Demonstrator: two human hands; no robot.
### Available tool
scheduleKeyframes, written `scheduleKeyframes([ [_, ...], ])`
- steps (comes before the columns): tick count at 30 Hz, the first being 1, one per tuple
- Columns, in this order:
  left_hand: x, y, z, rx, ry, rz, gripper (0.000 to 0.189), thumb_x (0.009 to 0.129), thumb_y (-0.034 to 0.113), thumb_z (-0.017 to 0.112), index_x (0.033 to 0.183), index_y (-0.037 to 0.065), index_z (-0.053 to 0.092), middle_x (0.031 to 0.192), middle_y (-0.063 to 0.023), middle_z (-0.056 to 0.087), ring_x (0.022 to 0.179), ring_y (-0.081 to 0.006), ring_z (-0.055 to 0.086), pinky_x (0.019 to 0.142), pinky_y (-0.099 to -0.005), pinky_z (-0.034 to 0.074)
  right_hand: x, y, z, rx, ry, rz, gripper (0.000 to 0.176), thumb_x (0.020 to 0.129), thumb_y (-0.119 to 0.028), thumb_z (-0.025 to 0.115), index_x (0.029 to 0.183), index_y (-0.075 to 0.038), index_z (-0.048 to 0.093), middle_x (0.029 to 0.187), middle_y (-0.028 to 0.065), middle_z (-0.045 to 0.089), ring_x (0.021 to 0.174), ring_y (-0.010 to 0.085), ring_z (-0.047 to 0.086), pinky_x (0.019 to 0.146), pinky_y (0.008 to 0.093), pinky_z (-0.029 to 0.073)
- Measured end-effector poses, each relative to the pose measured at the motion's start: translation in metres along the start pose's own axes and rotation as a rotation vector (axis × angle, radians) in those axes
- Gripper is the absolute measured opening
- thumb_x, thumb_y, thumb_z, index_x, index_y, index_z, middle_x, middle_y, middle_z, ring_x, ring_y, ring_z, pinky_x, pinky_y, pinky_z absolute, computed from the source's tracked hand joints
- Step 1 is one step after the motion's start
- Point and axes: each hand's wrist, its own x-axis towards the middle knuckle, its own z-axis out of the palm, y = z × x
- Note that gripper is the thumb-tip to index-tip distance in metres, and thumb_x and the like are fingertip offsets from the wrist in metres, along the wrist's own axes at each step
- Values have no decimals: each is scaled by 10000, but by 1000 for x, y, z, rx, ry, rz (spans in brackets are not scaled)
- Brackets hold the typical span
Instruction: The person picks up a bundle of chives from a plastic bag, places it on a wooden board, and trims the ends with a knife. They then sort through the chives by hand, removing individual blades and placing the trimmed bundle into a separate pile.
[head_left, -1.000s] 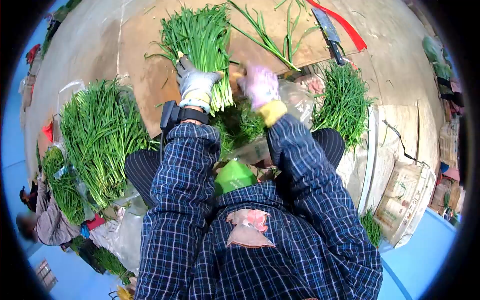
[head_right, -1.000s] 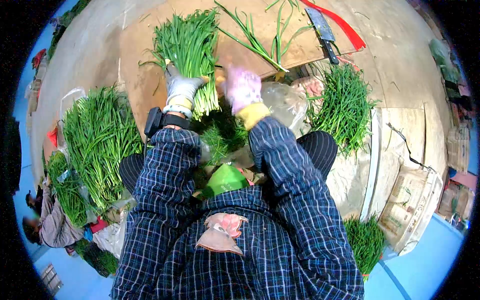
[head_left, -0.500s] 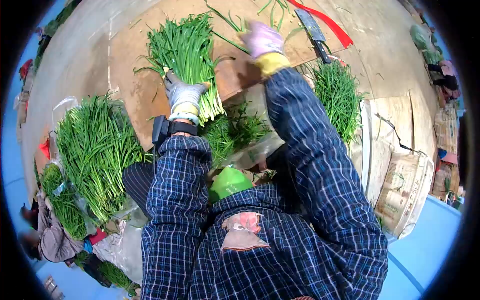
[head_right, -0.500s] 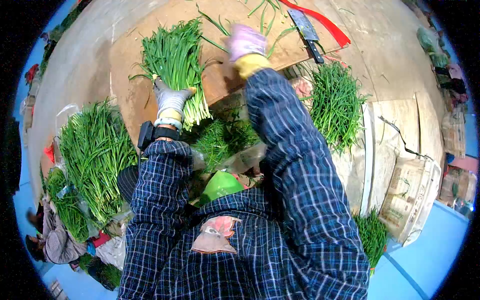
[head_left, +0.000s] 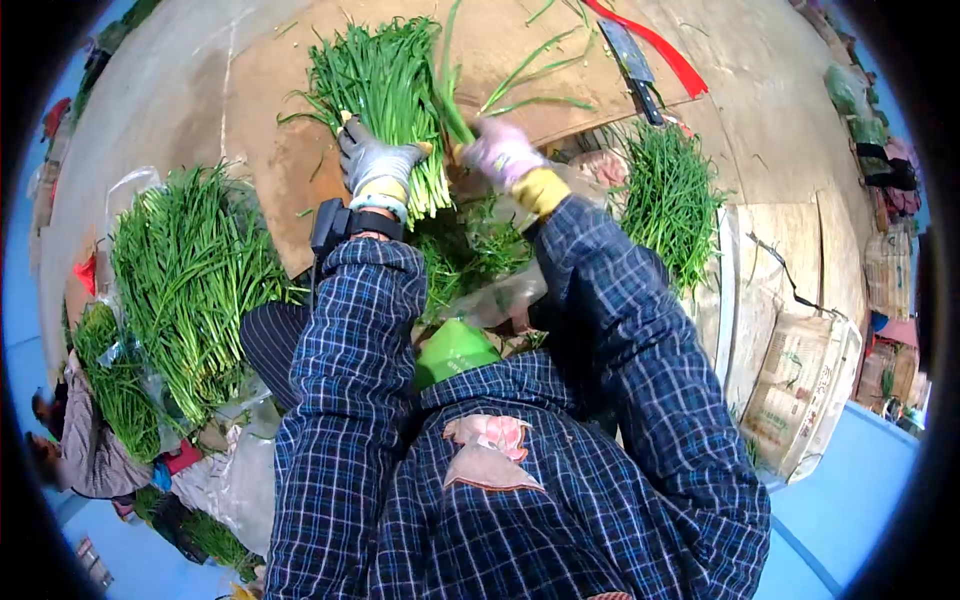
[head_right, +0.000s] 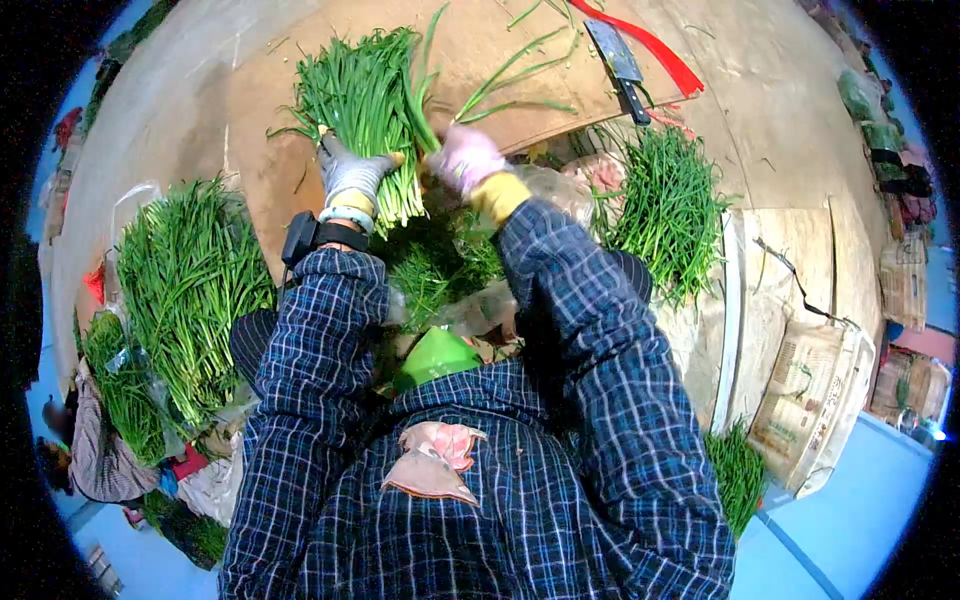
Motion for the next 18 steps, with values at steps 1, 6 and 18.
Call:
scheduleKeyframes([
  [1, -1, 1, -2, -8, 0, -2, 1167, 549, 386, 827, 1417, 92, 105, 1457, -179, 175, 1333, -334, 212, 1067, -422, 260, -4, 1, 15, -25, -9, 21, 411, 730, -340, 667, 1022, -56, 611, 936, 198, 637, 911, 349, 605, 784, 424, 476],
  [6, -1, -4, -1, -63, 10, 45, 1162, 555, 376, 825, 1413, 58, 110, 1449, -197, 186, 1328, -348, 216, 1068, -412, 259, -38, 1, 15, 34, 126, 174, 427, 764, -400, 637, 1042, -80, 585, 965, 178, 634, 946, 333, 594, 802, 414, 459],
  [18, 2, -6, 4, -24, 37, 42, 1133, 551, 384, 827, 1402, 65, 150, 1450, -185, 196, 1329, -340, 214, 1074, -420, 245, -38, 2, 53, 155, 128, 448, 503, 722, -374, 687, 1091, -62, 548, 994, 221, 623, 974, 351, 590, 832, 418, 462],
])
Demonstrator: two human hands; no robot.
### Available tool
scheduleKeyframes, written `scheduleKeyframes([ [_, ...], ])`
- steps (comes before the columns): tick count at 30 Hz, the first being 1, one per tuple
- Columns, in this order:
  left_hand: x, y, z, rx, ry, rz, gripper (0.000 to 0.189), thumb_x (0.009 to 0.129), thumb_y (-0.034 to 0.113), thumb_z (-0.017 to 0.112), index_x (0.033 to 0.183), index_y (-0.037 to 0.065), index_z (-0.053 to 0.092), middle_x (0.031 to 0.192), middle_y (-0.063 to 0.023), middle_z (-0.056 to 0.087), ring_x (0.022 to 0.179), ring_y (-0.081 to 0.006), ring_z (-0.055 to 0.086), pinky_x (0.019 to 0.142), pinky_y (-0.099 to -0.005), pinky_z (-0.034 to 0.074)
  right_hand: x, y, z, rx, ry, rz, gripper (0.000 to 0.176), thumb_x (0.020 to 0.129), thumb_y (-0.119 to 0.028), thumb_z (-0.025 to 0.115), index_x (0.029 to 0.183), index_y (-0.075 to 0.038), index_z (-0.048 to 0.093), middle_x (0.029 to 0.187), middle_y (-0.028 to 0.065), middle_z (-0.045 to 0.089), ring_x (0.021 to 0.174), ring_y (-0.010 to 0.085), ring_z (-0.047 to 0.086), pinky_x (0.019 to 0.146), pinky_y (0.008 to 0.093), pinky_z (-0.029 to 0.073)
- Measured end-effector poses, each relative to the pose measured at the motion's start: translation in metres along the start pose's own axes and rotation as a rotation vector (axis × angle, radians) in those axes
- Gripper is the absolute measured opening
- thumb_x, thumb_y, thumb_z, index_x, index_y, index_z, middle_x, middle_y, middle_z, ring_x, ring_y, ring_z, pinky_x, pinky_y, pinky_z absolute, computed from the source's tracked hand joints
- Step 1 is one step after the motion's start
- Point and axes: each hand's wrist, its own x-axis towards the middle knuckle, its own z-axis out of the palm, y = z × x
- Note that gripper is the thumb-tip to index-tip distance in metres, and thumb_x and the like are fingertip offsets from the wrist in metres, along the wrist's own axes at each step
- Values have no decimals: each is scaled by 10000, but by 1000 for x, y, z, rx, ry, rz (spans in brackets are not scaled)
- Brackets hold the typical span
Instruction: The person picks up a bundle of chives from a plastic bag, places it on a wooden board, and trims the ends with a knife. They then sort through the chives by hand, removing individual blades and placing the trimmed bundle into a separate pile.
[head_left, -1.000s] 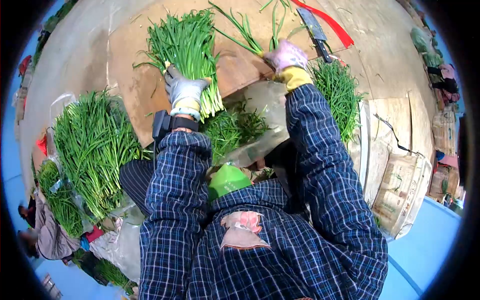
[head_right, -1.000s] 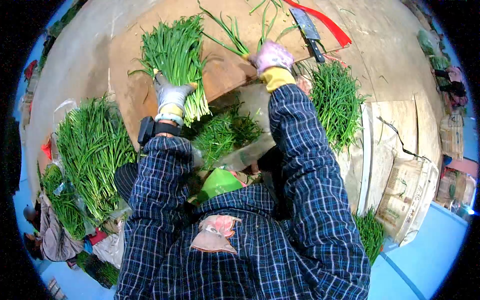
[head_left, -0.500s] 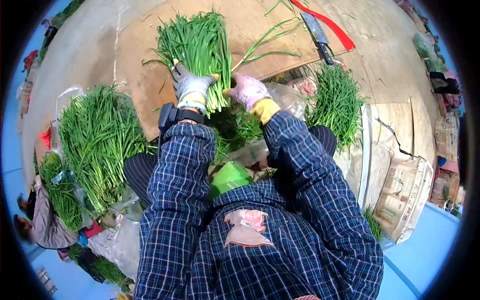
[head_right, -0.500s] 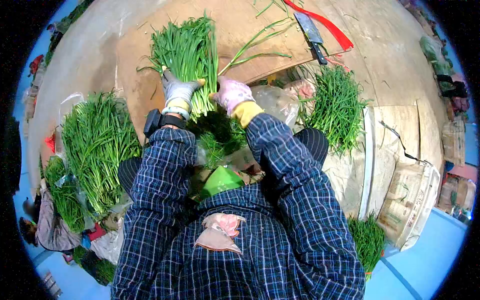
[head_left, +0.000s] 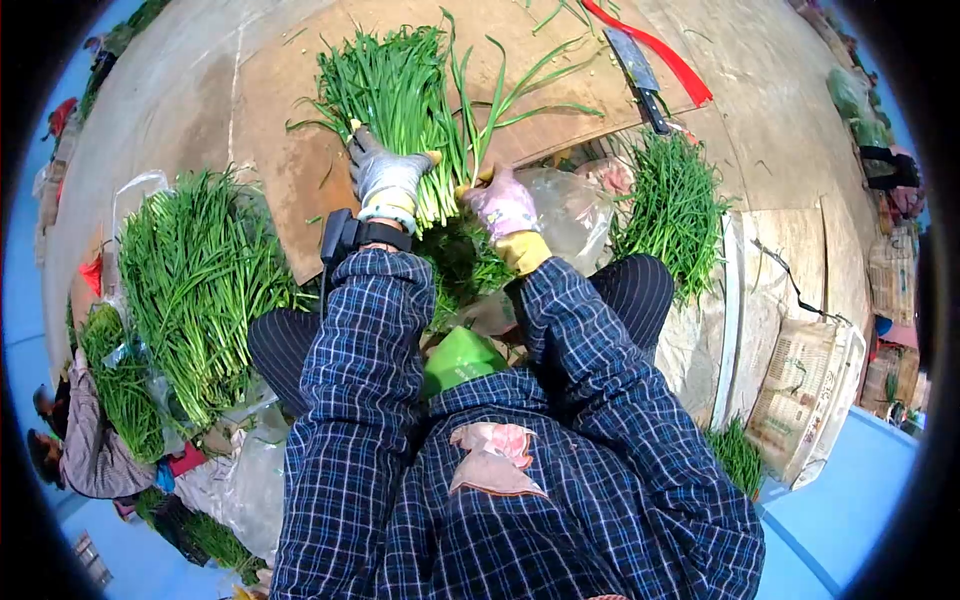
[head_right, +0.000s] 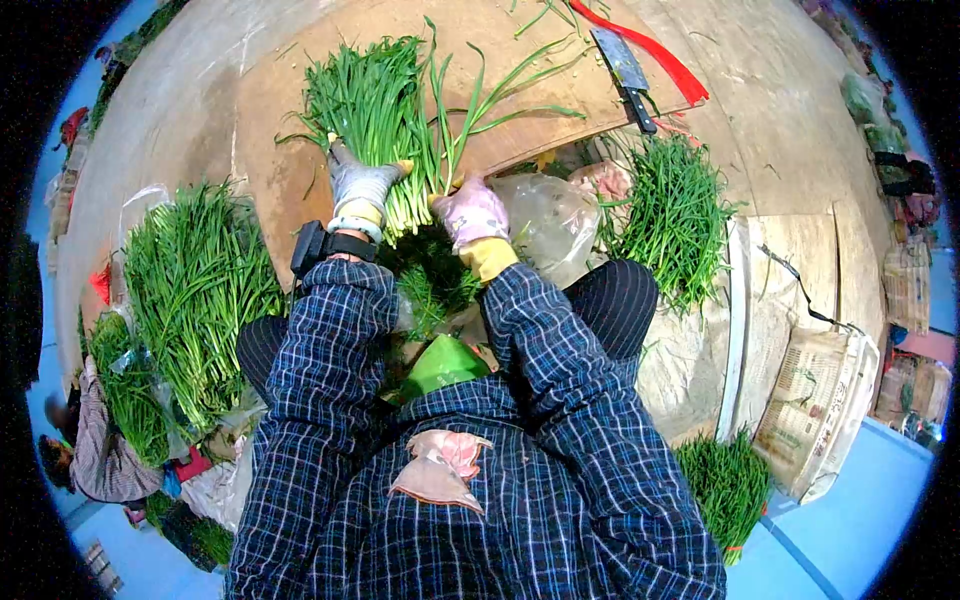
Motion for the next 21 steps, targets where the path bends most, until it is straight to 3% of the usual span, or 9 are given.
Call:
scheduleKeyframes([
  [2, -1, -1, -1, -46, -3, 23, 1134, 547, 381, 830, 1399, 62, 153, 1451, -186, 194, 1332, -339, 209, 1078, -418, 236, -7, 8, 10, 230, 58, -121, 447, 741, -327, 660, 1076, -57, 538, 963, 206, 632, 933, 354, 601, 811, 430, 467],
  [4, 8, -9, 5, -68, -11, 20, 1159, 544, 377, 832, 1406, 51, 130, 1450, -198, 190, 1333, -340, 208, 1082, -414, 227, -3, 0, 12, 4, 68, -116, 402, 753, -283, 627, 1077, -67, 527, 953, 198, 632, 901, 361, 604, 783, 445, 470],
  [8, 1, -9, 2, -428, 22, 100, 1209, 536, 428, 822, 1416, 31, 94, 1445, -219, 181, 1337, -341, 196, 1085, -418, 214, -16, -22, 15, -177, 134, -512, 297, 765, -227, 590, 1015, -71, 549, 915, 192, 629, 883, 361, 602, 763, 454, 473],
  [10, -12, 5, -5, -17, 72, 128, 1202, 535, 467, 808, 1415, 37, 112, 1448, -203, 184, 1334, -353, 190, 1082, -433, 210, -12, -33, 3, -354, 17, -503, 323, 768, -238, 583, 1049, -82, 549, 915, 191, 629, 888, 352, 604, 760, 446, 476],
  [12, -13, 15, -7, 117, 15, 28, 1124, 552, 444, 802, 1402, 70, 169, 1444, -151, 218, 1316, -358, 212, 1067, -462, 226, -5, -30, -15, -369, -162, -576, 351, 773, -296, 587, 1066, -104, 570, 934, 186, 629, 893, 343, 605, 760, 442, 476],
  [13, -14, 16, -7, 133, 4, 15, 1105, 554, 431, 803, 1398, 80, 182, 1444, -140, 221, 1315, -354, 217, 1060, -467, 237, -1, -27, -29, -175, -147, -489, 375, 775, -370, 591, 1057, -121, 598, 955, 178, 630, 894, 342, 605, 756, 439, 476],
  [16, -14, 17, -6, 121, -5, -12, 1077, 559, 407, 805, 1393, 98, 198, 1446, -123, 224, 1314, -347, 222, 1048, -478, 254, 37, -33, -55, -309, 127, -168, 398, 786, -434, 586, 977, -92, 656, 954, 159, 645, 907, 339, 610, 750, 428, 483],
  [19, -14, 14, -6, 104, -2, -4, 1070, 560, 392, 808, 1392, 105, 200, 1447, -119, 223, 1313, -342, 227, 1044, -480, 262, 73, -41, -40, -519, 81, -107, 269, 796, -307, 581, 944, -105, 682, 981, 120, 658, 934, 282, 632, 777, 395, 504],
  [21, -13, 14, -7, 69, 5, -25, 1064, 565, 386, 808, 1391, 103, 202, 1446, -123, 225, 1308, -342, 238, 1046, -473, 264, 73, -39, -47, -595, 63, -182, 238, 781, -237, 573, 945, -108, 689, 1028, 122, 645, 975, 265, 622, 795, 387, 504],
])
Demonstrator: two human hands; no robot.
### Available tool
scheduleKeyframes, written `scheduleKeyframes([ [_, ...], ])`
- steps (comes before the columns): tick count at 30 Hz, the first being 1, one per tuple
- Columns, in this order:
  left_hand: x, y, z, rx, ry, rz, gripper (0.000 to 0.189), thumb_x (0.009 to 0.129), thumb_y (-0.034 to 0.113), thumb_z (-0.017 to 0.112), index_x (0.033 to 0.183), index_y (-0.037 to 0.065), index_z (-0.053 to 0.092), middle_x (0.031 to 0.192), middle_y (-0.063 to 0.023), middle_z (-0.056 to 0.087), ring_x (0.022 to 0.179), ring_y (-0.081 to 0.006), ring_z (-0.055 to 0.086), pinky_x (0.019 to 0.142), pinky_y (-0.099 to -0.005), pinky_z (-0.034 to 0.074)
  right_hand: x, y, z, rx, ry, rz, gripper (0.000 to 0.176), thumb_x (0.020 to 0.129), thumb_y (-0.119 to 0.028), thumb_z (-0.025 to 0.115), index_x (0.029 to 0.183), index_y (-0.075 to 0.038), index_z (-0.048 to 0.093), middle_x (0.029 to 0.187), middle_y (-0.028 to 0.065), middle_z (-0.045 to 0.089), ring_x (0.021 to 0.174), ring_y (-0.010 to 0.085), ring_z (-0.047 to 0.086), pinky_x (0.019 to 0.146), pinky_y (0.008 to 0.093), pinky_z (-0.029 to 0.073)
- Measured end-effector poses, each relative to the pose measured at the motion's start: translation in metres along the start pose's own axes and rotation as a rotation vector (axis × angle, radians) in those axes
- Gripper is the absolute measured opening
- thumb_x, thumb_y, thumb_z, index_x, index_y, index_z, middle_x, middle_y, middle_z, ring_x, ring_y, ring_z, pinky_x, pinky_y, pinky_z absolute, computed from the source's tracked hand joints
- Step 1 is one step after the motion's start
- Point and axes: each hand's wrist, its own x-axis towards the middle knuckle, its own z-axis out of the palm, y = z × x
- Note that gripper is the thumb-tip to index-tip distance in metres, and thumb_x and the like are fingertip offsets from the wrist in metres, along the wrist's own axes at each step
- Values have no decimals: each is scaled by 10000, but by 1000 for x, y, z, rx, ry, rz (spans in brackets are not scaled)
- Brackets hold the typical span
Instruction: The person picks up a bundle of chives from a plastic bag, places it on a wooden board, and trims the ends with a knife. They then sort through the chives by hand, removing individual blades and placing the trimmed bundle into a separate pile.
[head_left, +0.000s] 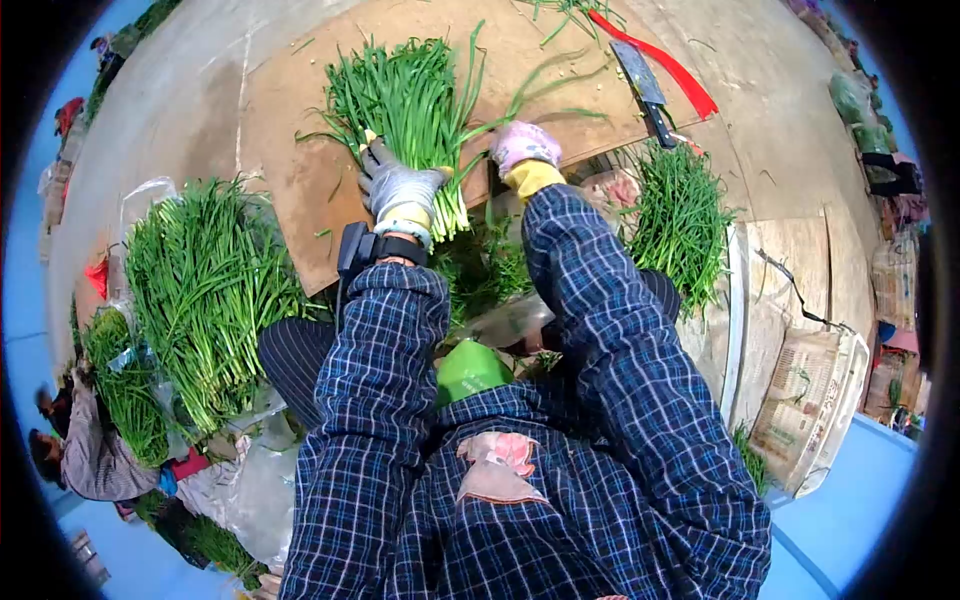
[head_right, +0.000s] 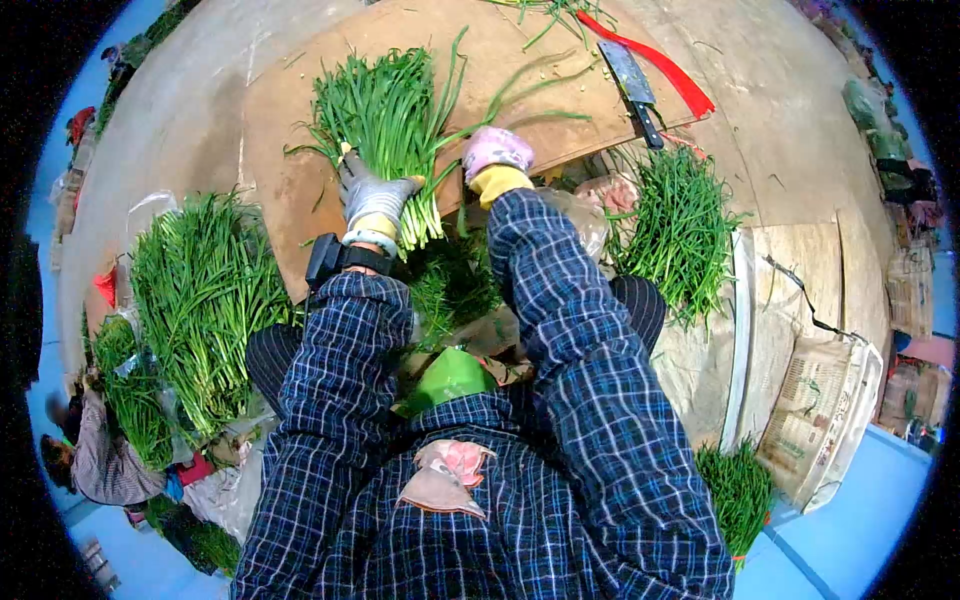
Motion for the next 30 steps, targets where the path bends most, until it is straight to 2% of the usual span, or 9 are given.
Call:
scheduleKeyframes([
  [3, 2, -1, 0, 14, -15, -2, 1059, 569, 384, 807, 1390, 98, 202, 1444, -125, 230, 1301, -347, 247, 1045, -472, 267, 12, 32, 0, 198, 0, 48, 348, 746, -306, 593, 990, -67, 657, 971, 144, 651, 923, 323, 619, 788, 394, 494],
  [8, 0, -5, 3, 1, 28, 34, 1048, 567, 389, 804, 1382, 93, 216, 1435, -137, 244, 1284, -363, 267, 1043, -472, 262, -43, 53, -17, 777, 10, 122, 366, 739, -368, 639, 931, -57, 661, 764, 126, 659, 732, 239, 636, 682, 325, 492],
  [9, -1, -5, 1, -9, 7, 27, 1068, 570, 381, 807, 1388, 78, 191, 1443, -153, 221, 1300, -359, 244, 1057, -452, 249, -56, 49, -1, 872, 125, -9, 339, 740, -341, 662, 934, -62, 659, 754, 133, 652, 727, 246, 634, 675, 321, 494],
  [13, 2, -3, -5, -118, -36, 27, 1125, 595, 398, 798, 1411, 23, 120, 1443, -218, 204, 1334, -365, 195, 1087, -403, 217, -89, -16, 23, 460, -71, -174, 333, 754, -340, 553, 927, -71, 641, 881, 189, 637, 824, 355, 611, 737, 414, 482],
  [16, 26, -31, 22, -451, 31, 122, 1044, 626, 470, 758, 1400, 61, 189, 1440, -177, 236, 1314, -364, 223, 1062, -457, 232, -93, -35, 28, 417, -115, -187, 364, 736, -340, 557, 972, -72, 625, 946, 193, 627, 916, 348, 592, 802, 424, 460],
  [20, 1, -9, 4, 16, 40, 79, 1056, 583, 456, 786, 1383, 60, 221, 1430, -165, 257, 1299, -361, 246, 1062, -451, 234, -83, -19, 26, 408, -184, -321, 380, 782, -372, 536, 999, -74, 624, 952, 193, 629, 919, 349, 593, 800, 423, 460],
  [25, 3, -8, 7, 11, -3, 28, 1087, 557, 440, 804, 1388, 73, 207, 1442, -150, 236, 1306, -340, 243, 1058, -443, 244, -35, -5, 21, 512, -199, 79, 521, 839, -501, 494, 910, -14, 663, 904, 203, 645, 916, 340, 609, 789, 403, 451],
  [29, 2, -6, 2, -13, -13, -5, 1144, 544, 433, 810, 1403, 62, 152, 1443, -162, 231, 1314, -325, 243, 1063, -430, 235, -4, -37, 8, 515, -16, -70, 553, 800, -535, 532, 1039, -46, 630, 1059, 194, 615, 1018, 346, 568, 850, 406, 441],
  [30, 3, -8, 4, -50, -9, -3, 1167, 542, 422, 813, 1408, 52, 126, 1441, -181, 222, 1320, -331, 229, 1069, -423, 229, -3, -44, -9, 552, -173, -57, 650, 749, -554, 594, 1139, -34, 573, 1128, 202, 584, 1070, 343, 545, 886, 410, 430],
])
